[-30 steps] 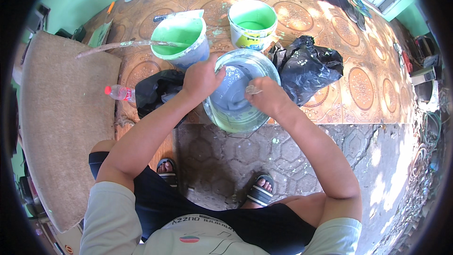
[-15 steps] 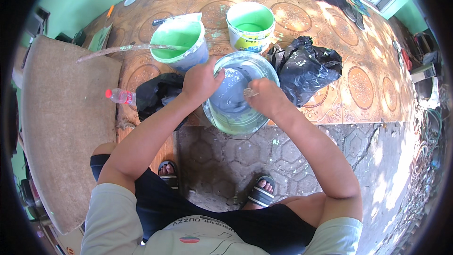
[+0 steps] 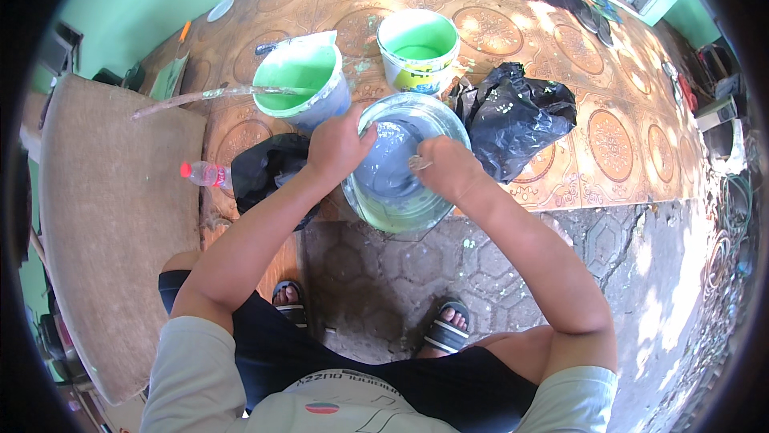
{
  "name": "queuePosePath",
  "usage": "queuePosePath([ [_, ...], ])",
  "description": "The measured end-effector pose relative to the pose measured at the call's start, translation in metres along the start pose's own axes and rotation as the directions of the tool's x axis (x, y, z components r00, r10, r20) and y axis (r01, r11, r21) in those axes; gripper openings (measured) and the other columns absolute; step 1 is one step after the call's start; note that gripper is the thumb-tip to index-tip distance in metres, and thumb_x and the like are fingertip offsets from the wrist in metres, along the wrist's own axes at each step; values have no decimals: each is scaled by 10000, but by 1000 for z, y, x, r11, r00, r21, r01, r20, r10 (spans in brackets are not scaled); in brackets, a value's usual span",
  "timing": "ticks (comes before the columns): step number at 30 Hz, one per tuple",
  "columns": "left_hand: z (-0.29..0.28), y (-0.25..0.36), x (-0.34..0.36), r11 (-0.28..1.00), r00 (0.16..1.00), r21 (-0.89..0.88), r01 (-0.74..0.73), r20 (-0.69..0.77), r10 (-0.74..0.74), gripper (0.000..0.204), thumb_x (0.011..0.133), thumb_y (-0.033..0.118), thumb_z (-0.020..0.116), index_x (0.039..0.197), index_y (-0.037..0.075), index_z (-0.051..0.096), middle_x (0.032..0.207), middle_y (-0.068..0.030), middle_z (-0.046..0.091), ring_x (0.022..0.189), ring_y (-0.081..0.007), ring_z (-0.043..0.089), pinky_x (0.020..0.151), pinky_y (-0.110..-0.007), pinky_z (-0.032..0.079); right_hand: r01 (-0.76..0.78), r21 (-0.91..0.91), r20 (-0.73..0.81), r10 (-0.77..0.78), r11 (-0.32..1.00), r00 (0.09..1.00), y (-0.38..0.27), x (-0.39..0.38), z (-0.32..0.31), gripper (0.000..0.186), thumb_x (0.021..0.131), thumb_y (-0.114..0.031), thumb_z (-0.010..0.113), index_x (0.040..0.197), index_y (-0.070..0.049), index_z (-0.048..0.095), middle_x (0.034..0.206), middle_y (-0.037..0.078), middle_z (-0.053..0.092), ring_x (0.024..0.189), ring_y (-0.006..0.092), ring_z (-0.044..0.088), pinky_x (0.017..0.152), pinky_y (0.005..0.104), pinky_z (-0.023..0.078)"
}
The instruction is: The person stirs a grey liquid in a bucket with a stick, then pours the mixture into a plastic bag. They add water from a bottle and continue stirring the contents in the bucket.
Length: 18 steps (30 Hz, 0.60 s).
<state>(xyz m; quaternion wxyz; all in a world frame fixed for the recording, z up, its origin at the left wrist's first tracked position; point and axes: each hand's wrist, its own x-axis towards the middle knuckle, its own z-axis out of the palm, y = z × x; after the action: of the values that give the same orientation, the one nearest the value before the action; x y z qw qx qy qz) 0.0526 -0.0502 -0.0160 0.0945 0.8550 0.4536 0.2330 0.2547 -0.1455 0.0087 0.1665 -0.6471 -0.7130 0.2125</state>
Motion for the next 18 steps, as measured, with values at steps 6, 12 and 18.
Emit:
queuePosePath([
  [6, 4, 1, 2, 999, 999, -15, 31, 30, -31, 301, 894, 294, 656, 1087, 66, 620, 757, -190, 684, 709, -400, 672, 629, -502, 532, 19, 26, 61, -21, 999, 998, 6, 1, 4, 220, 891, -232, 636, 875, -22, 700, 837, 257, 674, 837, 441, 662, 759, 488, 535],
  [12, 0, 0, 2, 998, 997, 16, 58, 58, -59, 324, 895, 332, 645, 1071, 61, 620, 723, -208, 668, 699, -425, 663, 618, -530, 521, 56, 11, -43, -55, 998, 998, -7, 0, -1, 244, 905, -240, 595, 825, -23, 674, 797, 245, 676, 838, 425, 677, 777, 498, 549],
  [18, 0, -1, 0, 999, 999, 24, 34, 31, -35, 303, 896, 334, 642, 967, 44, 590, 690, -205, 654, 658, -417, 660, 595, -531, 517, -19, -44, -13, 19, 999, 1000, -17, -1, -8, 177, 851, -187, 659, 861, -17, 707, 848, 237, 698, 852, 414, 695, 788, 483, 555],
])
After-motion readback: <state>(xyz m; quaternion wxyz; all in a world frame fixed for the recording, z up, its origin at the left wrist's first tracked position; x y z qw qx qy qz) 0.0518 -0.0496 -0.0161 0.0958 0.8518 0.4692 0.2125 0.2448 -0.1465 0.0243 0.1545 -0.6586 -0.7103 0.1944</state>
